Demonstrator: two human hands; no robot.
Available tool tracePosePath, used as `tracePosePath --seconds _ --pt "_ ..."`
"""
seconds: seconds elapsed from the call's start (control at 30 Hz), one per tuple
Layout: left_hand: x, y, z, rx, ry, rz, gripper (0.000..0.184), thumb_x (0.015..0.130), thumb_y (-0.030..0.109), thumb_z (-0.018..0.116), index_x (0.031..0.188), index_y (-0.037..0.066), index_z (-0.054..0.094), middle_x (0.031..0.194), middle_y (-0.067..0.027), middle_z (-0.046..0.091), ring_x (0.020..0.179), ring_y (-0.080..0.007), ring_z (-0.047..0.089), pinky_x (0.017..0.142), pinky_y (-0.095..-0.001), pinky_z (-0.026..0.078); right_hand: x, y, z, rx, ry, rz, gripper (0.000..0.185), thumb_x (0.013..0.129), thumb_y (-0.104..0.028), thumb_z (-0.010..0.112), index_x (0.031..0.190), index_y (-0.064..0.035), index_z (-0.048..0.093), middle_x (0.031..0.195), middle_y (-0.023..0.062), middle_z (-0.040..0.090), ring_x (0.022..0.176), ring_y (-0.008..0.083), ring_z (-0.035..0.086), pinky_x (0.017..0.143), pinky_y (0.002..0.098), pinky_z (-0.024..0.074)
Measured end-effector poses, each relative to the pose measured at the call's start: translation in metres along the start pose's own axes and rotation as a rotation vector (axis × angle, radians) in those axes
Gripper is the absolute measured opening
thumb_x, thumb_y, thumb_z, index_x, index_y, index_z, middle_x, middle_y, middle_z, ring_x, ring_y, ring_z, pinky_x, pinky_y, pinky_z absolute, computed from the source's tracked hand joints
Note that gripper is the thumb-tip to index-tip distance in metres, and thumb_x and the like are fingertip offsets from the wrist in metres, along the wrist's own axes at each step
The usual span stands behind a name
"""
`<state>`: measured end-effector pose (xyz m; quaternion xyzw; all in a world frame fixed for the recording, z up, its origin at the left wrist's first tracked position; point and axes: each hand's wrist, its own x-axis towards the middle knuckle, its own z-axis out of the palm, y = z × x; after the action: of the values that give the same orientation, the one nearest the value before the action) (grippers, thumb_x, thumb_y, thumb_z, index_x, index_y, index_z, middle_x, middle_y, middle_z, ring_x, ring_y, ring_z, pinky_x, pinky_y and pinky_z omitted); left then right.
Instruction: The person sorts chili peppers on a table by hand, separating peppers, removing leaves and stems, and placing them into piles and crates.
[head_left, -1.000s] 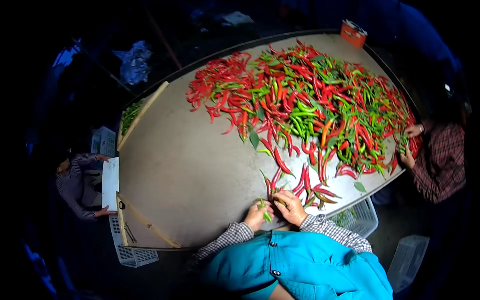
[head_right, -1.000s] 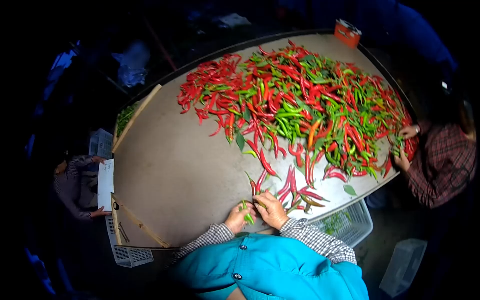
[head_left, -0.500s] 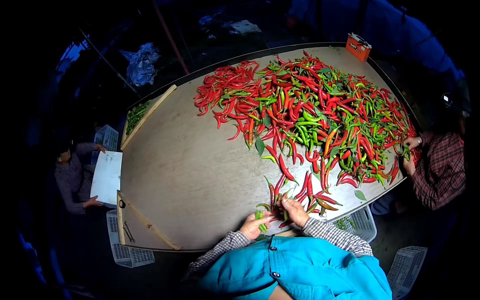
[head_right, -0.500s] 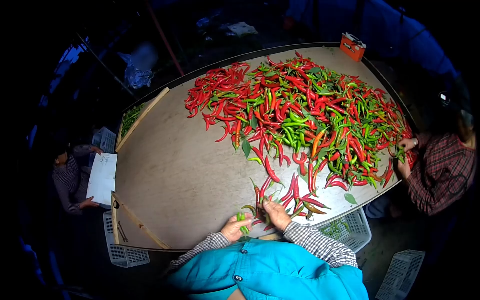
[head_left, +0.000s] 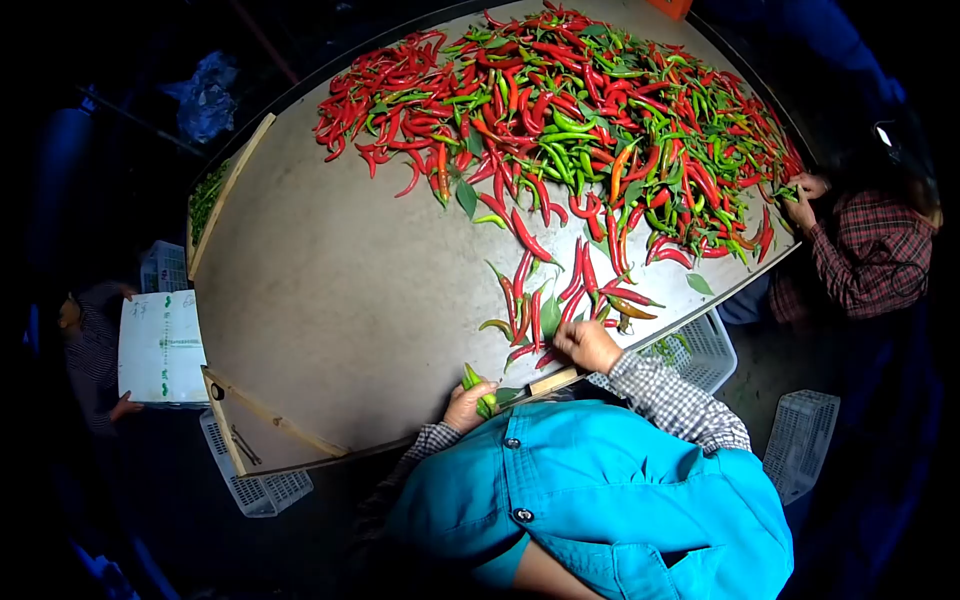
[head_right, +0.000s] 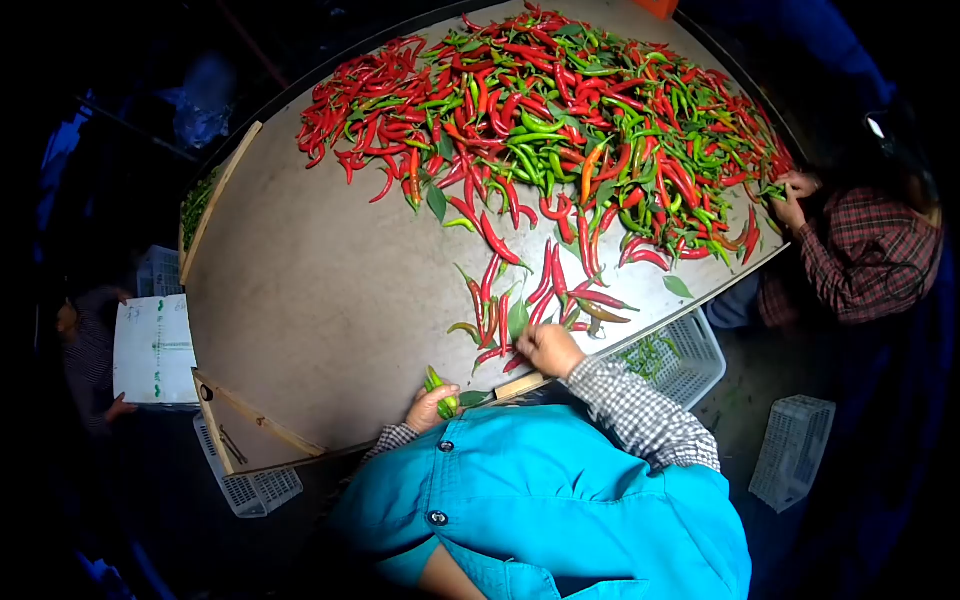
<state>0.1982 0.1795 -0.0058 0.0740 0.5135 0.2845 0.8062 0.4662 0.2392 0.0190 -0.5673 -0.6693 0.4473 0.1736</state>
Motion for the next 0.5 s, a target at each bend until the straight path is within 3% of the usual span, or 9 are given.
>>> tracePosePath --seconds 0.1,0.23,0.27,0.37,0.5 --pt "0.001 -0.001 -0.001 -0.002 -0.032 -0.003 0.014 0.076 0.016 0.063 0.08 0.006 0.054 0.067 -0.0054 0.054 0.059 -0.0167 0.053 0.054 -0.0313 0.046 0.026 0.004 0.004 -0.3 0.304 -0.131 0.008 0.076 -0.011 0.056 0.08 -0.0048 0.059 0.077 0.0144 0.056 0.073 0.0324 0.057 0.063 0.0389 0.0458" --pt "0.01 -0.01 -0.014 0.284 -0.071 0.103 0.014 0.079 0.017 0.059 0.077 0.003 0.057 0.063 -0.0077 0.057 0.056 -0.0169 0.055 0.055 -0.0295 0.045 0.045 0.01 0.014 -0.673 0.31 -0.136 0.022 0.067 -0.019 0.064 0.083 -0.0067 0.057 0.091 0.0121 0.05 0.091 0.0313 0.049 0.074 0.0407 0.0404" --pt "0.021 -0.016 -0.027 0.324 -0.134 0.115 0.015 0.08 0.018 0.058 0.076 0.004 0.058 0.064 -0.008 0.058 0.058 -0.0165 0.056 0.055 -0.0296 0.046 0.05 0.026 0.022 -0.696 0.279 -0.098 0.029 0.063 -0.021 0.067 0.087 -0.0081 0.058 0.097 0.0117 0.049 0.092 0.0302 0.048 0.074 0.0421 0.0398" --pt "0.022 -0.014 -0.025 0.26 -0.048 0.041 0.017 0.077 0.021 0.063 0.076 0.005 0.058 0.063 -0.0065 0.057 0.058 -0.0162 0.055 0.055 -0.03 0.045 0.055 0.036 0.021 -0.695 0.2 -0.123 0.015 0.068 -0.02 0.062 0.078 -0.0085 0.064 0.091 0.0091 0.055 0.091 0.0278 0.049 0.076 0.0412 0.0388" --pt "0.019 -0.01 -0.017 0.088 0.06 -0.02 0.019 0.074 0.019 0.066 0.078 0.003 0.057 0.067 -0.0077 0.056 0.059 -0.0192 0.055 0.055 -0.033 0.046 0.051 0.018 0.009 -0.489 0.293 -0.164 0.011 0.066 -0.015 0.065 0.075 -0.01 0.063 0.084 0.009 0.054 0.082 0.0293 0.05 0.072 0.0407 0.0411"
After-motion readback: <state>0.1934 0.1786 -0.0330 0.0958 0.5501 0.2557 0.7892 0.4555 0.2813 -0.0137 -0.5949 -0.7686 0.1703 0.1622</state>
